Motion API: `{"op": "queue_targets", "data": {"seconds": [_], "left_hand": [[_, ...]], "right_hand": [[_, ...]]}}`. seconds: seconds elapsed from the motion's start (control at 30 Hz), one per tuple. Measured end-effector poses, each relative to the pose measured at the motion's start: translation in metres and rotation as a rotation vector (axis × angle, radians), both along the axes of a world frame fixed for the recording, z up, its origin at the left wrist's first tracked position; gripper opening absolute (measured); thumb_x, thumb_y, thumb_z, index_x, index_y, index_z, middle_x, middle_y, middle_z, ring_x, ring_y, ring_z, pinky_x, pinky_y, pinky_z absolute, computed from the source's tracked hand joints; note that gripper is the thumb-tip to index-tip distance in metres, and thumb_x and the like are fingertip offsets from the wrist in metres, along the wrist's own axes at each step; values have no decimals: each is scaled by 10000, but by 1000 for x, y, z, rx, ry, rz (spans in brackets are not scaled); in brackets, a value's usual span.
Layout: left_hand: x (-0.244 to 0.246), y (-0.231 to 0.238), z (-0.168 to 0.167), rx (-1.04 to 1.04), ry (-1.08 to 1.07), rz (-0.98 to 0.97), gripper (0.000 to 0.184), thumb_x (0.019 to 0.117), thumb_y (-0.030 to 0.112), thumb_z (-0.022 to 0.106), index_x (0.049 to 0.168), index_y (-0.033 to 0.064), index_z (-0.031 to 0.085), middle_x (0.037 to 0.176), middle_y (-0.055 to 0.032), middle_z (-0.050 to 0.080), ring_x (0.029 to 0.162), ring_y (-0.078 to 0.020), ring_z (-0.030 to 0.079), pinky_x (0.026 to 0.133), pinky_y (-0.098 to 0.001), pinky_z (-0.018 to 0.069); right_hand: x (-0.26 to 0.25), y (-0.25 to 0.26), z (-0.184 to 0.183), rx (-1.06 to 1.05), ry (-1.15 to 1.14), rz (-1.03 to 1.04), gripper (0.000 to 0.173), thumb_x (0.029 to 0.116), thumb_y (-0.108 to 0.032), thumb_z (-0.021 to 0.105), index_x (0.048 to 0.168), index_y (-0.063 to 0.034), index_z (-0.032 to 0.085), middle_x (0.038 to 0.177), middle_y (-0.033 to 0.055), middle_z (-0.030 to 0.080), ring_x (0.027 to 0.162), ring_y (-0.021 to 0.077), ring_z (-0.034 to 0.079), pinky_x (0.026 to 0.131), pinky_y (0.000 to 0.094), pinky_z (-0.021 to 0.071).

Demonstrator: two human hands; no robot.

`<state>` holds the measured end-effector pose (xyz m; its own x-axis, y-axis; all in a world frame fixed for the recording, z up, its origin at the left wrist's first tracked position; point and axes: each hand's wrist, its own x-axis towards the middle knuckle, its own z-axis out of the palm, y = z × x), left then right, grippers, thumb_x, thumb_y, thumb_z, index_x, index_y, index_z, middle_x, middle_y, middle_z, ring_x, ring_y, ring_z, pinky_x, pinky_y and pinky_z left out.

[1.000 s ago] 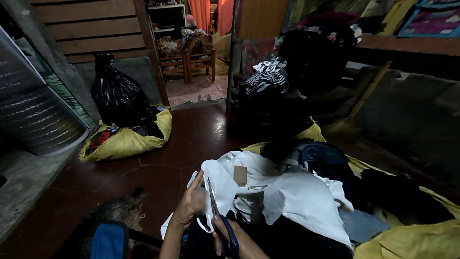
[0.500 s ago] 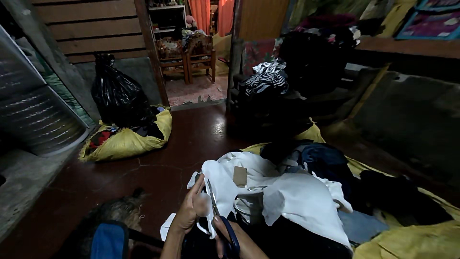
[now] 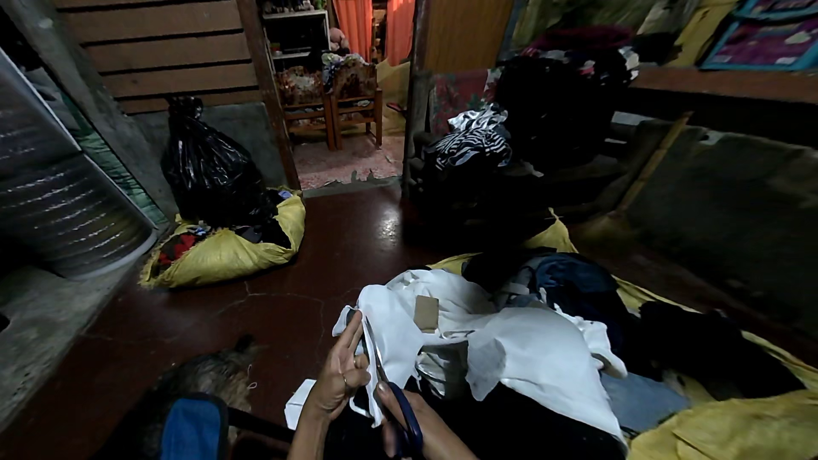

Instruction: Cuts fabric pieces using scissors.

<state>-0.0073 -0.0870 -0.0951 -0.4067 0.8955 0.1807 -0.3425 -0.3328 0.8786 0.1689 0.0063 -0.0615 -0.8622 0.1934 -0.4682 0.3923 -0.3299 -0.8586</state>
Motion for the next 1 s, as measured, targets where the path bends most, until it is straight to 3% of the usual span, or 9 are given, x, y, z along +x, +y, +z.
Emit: {"op": "queue_targets", "data": {"seconds": [0.13, 0.2, 0.3, 0.37, 0.43, 0.67, 0.77, 0.87, 1.0], "left_hand": [[2, 0, 0, 1, -9, 12, 1229, 722, 88, 803, 1640, 65, -14, 1720, -105, 60, 1451, -150, 402, 1026, -328, 496], [1, 1, 2, -29, 4, 28, 1171, 777, 90, 765, 1638, 66, -29, 1714, -113, 106, 1449, -165, 408, 1018, -328, 502], [-2, 6, 8, -156, -41, 117, 802, 912, 54, 613, 1608, 30, 214, 1584, -134, 425, 1190, -180, 623, 868, -328, 566], [-3, 14, 14, -261, -134, 223, 465, 1008, 18, 439, 1473, -7, 459, 1324, -142, 624, 916, -180, 665, 748, -329, 570], [-3, 22, 19, -320, -211, 302, 339, 1067, 43, 390, 1349, -49, 555, 1082, -146, 696, 782, -181, 677, 705, -331, 589], [-11, 52, 29, -413, -95, 355, 309, 1083, 102, 426, 1294, -64, 578, 847, -88, 650, 587, -123, 592, 524, -262, 522], [-11, 61, 27, -454, -38, 371, 315, 1094, 260, 465, 1036, 5, 641, 731, -46, 591, 489, -95, 506, 429, -221, 440], [-5, 61, 22, -414, -16, 372, 286, 1079, 240, 521, 1077, -8, 664, 643, -7, 512, 443, -58, 394, 400, -199, 345], [1, 57, 24, -370, -303, 396, 406, 1129, 311, 336, 1105, 17, 616, 725, -29, 588, 416, -40, 356, 361, -180, 285]], "right_hand": [[1, 0, 0, 16, 9, -50, 443, 1067, -485, 491, 936, -83, 623, 646, 13, 617, 536, 121, 613, 477, 259, 506], [2, 0, 0, 30, 7, -68, 435, 1068, -468, 503, 925, -75, 624, 638, 12, 616, 527, 119, 611, 467, 259, 507], [3, 0, 0, 18, -6, -87, 409, 1070, -434, 523, 941, -62, 631, 652, 17, 613, 530, 119, 606, 464, 257, 504], [4, 1, 0, 19, 0, -91, 404, 1075, -425, 514, 934, -64, 630, 647, 14, 608, 527, 115, 601, 469, 259, 504], [4, 2, 1, 20, 4, -92, 410, 1077, -430, 506, 936, -66, 629, 646, 12, 607, 526, 111, 600, 472, 255, 503], [4, 9, 0, 55, 30, -107, 411, 1077, -422, 510, 911, -67, 629, 633, 14, 612, 509, 108, 597, 455, 249, 494], [7, 12, -1, 41, 38, -112, 424, 1077, -433, 505, 908, -65, 630, 637, 18, 611, 512, 111, 596, 459, 251, 494], [12, 13, 0, 1, 42, -79, 456, 1085, -455, 466, 920, -64, 634, 654, 25, 617, 543, 123, 614, 484, 264, 513], [30, 14, 6, -31, 44, -25, 556, 1086, -542, 349, 975, -70, 623, 736, 40, 646, 629, 142, 635, 535, 276, 521]]}}
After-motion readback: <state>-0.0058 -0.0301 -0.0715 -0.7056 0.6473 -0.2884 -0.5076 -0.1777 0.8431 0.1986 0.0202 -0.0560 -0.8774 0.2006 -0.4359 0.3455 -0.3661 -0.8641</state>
